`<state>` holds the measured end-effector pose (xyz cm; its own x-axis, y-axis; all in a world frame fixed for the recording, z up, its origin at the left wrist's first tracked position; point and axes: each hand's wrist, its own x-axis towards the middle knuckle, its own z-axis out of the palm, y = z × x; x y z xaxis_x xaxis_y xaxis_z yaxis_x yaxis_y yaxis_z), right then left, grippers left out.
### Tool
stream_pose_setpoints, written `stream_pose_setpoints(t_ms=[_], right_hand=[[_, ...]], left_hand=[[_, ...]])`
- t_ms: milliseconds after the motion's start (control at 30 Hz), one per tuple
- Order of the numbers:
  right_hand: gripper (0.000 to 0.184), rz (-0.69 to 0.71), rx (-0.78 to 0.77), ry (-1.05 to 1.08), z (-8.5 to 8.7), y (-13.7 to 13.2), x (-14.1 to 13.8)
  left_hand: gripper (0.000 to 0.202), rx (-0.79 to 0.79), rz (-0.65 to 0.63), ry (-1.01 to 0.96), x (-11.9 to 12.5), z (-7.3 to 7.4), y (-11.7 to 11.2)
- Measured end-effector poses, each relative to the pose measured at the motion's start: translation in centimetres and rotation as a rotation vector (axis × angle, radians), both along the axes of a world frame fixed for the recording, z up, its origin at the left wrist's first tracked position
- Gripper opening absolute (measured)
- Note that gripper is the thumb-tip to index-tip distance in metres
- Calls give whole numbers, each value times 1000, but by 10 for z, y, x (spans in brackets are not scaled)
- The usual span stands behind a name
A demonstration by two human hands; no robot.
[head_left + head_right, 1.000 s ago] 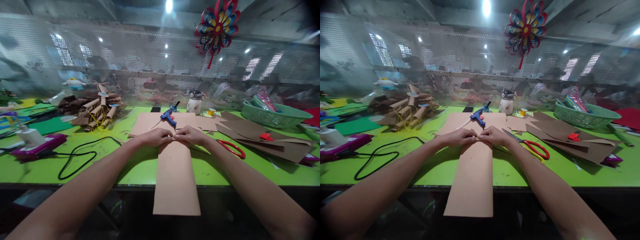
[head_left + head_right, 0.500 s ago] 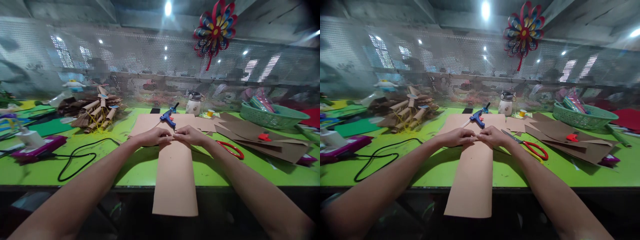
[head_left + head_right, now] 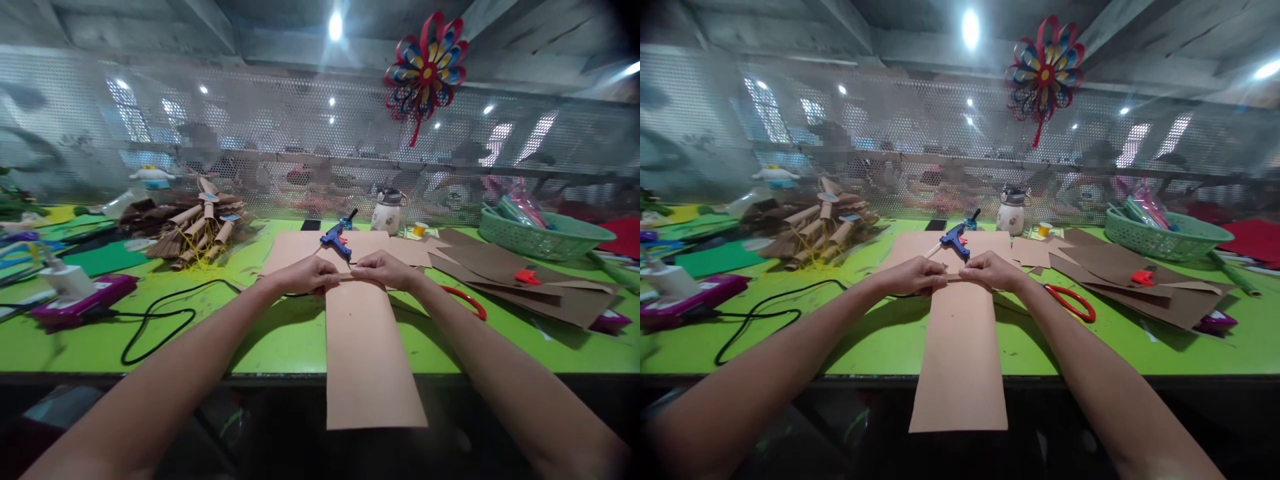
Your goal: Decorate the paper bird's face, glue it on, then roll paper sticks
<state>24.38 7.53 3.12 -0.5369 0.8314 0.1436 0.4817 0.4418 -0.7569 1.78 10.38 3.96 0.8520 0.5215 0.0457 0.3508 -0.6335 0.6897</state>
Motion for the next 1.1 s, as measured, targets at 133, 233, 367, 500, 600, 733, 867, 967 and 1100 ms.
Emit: stream_pose_setpoints(t_ms=[133, 233, 367, 500, 600, 733, 867, 967, 1100], right_hand=[[40, 20, 23, -26, 1, -1, -1], [38, 91, 49, -95, 2, -3, -4], [39, 94, 96, -130, 0, -5, -10], [41, 64, 107, -111, -3, -5, -12], [43, 60, 79, -82, -4, -4, -14], [42, 45, 66, -58, -5, -4, -17], [41, 24, 71, -87, -4, -2, -14], [41, -28, 43, -82, -2, -1, -7], [38, -41, 28, -61, 0, -1, -3]], left_hand=[[36, -91, 28, -19, -2, -2, 1], [36, -156, 38, -16, -2, -4, 2], [35, -273, 29, -35, -1, -7, 4], [39, -255, 9, -35, 1, -9, 4], [43, -162, 32, -32, 3, -10, 3], [41, -50, 28, -30, 4, -13, 6], [39, -40, 46, -45, 2, -15, 11], [38, -124, 60, -42, -1, -14, 13], [35, -54, 64, -30, 0, -9, 11]])
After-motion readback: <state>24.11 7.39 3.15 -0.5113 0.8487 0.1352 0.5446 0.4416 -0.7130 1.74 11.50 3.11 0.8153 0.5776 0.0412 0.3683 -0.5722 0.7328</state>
